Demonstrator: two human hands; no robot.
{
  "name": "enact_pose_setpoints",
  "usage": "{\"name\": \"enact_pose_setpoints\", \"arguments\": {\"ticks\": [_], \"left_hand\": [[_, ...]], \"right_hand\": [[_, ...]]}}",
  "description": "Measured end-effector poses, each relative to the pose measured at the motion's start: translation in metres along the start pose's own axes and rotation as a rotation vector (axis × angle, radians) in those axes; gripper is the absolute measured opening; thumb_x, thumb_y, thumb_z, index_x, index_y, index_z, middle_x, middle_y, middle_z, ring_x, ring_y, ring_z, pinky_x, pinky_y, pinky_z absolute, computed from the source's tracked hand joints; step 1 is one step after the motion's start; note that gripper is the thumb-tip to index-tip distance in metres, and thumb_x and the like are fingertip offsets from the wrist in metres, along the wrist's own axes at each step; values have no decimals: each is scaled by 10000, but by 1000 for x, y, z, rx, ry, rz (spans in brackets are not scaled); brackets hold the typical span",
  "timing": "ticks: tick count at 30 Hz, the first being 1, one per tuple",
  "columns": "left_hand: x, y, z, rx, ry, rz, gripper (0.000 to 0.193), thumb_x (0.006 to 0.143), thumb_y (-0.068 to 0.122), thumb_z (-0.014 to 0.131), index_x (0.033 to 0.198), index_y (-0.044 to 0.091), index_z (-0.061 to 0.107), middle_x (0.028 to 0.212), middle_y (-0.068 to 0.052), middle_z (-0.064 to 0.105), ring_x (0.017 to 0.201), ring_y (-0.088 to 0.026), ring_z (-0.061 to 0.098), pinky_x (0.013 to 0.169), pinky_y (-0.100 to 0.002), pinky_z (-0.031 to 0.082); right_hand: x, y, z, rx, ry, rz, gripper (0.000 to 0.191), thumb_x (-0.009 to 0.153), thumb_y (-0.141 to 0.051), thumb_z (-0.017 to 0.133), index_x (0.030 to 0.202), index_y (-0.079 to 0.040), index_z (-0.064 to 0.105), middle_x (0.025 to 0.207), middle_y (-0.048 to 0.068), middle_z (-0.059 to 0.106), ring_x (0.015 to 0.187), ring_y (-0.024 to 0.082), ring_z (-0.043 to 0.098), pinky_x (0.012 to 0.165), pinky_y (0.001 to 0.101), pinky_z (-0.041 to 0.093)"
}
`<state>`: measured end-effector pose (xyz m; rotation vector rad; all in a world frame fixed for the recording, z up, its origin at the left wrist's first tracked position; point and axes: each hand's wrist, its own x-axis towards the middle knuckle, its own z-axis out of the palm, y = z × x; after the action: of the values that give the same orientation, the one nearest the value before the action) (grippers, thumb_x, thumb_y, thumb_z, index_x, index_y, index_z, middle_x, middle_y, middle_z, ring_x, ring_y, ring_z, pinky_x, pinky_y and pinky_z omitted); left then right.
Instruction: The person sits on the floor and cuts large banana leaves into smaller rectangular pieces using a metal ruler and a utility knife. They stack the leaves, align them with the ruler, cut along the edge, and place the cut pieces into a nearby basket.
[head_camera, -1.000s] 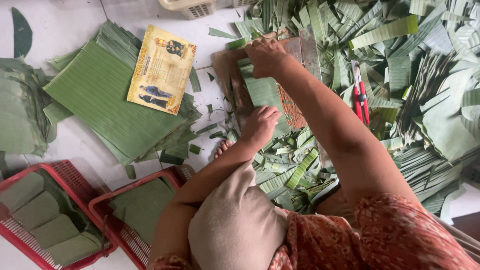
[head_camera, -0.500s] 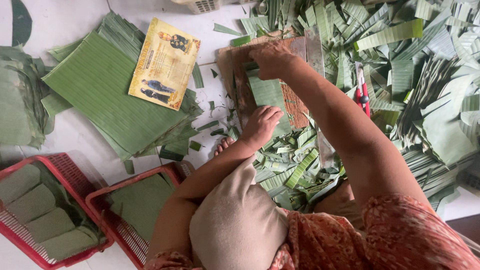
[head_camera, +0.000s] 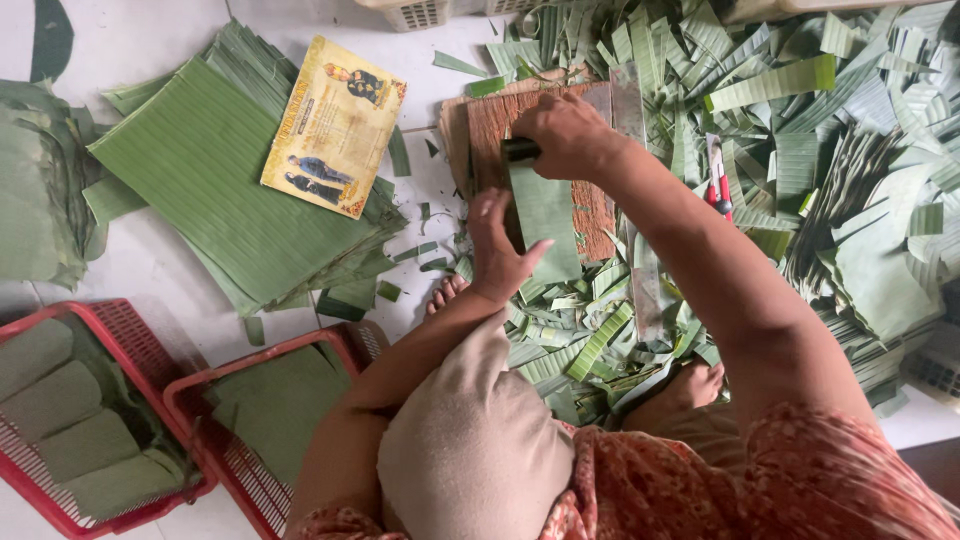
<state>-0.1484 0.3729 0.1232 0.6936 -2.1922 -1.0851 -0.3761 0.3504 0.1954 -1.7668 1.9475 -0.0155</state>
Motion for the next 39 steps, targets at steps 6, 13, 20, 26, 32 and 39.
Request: {"name": "enact_pose_setpoints", "arguments": {"ticks": [6, 13, 20, 26, 32, 39], "left_hand": [[23, -8, -1, -154, -143, -306, 802, 679, 274, 906, 1343, 26, 531, 1210, -196, 652, 1141, -393, 603, 1026, -484, 435], [70, -8, -31, 209, -68, 1, 261, 823, 155, 822, 1045, 107, 693, 1012, -69, 739, 992, -234, 684, 1086, -454, 399], [102, -20, -56, 408, -232, 270, 345, 826, 75, 799, 1149, 105, 682, 1093, -70, 724, 1010, -259, 674, 1036, -447, 441], [104, -46, -50, 181, -324, -75, 559, 862, 97, 849, 1341, 159, 567, 1205, -56, 735, 1087, -278, 708, 935, -407, 571], [146, -58, -63, -162, -379, -311, 800, 714, 99, 912, 1375, 140, 464, 1284, -125, 692, 1136, -286, 707, 965, -377, 557], [162, -79, -43, 76, -417, -244, 860, 659, 107, 946, 1389, 137, 492, 1251, -161, 693, 1126, -343, 677, 953, -411, 527]], "right_hand": [[-67, 14, -40, 244, 348, -169, 373, 717, -87, 764, 1089, -74, 731, 1034, 102, 716, 1039, 327, 656, 967, 436, 521], [-118, 44, -8, 668, 568, 125, 334, 811, -45, 860, 1104, -49, 701, 1032, 92, 738, 961, 216, 710, 872, 343, 568], [-97, 41, 111, 1097, 784, 296, 309, 822, 85, 787, 1091, -36, 694, 1086, 44, 765, 992, 95, 688, 909, 272, 557], [-95, 39, 137, 1126, 878, 341, 324, 857, 99, 768, 1150, -5, 675, 1090, 74, 766, 988, 116, 687, 905, 271, 556], [-115, 38, 126, 1651, 662, 532, 463, 763, 85, 786, 1189, 46, 610, 1023, 120, 742, 890, 197, 735, 771, 333, 610], [-101, 18, 158, 1869, 690, 749, 508, 685, 95, 826, 1156, 50, 641, 1029, 134, 744, 874, 239, 755, 781, 371, 636]]}}
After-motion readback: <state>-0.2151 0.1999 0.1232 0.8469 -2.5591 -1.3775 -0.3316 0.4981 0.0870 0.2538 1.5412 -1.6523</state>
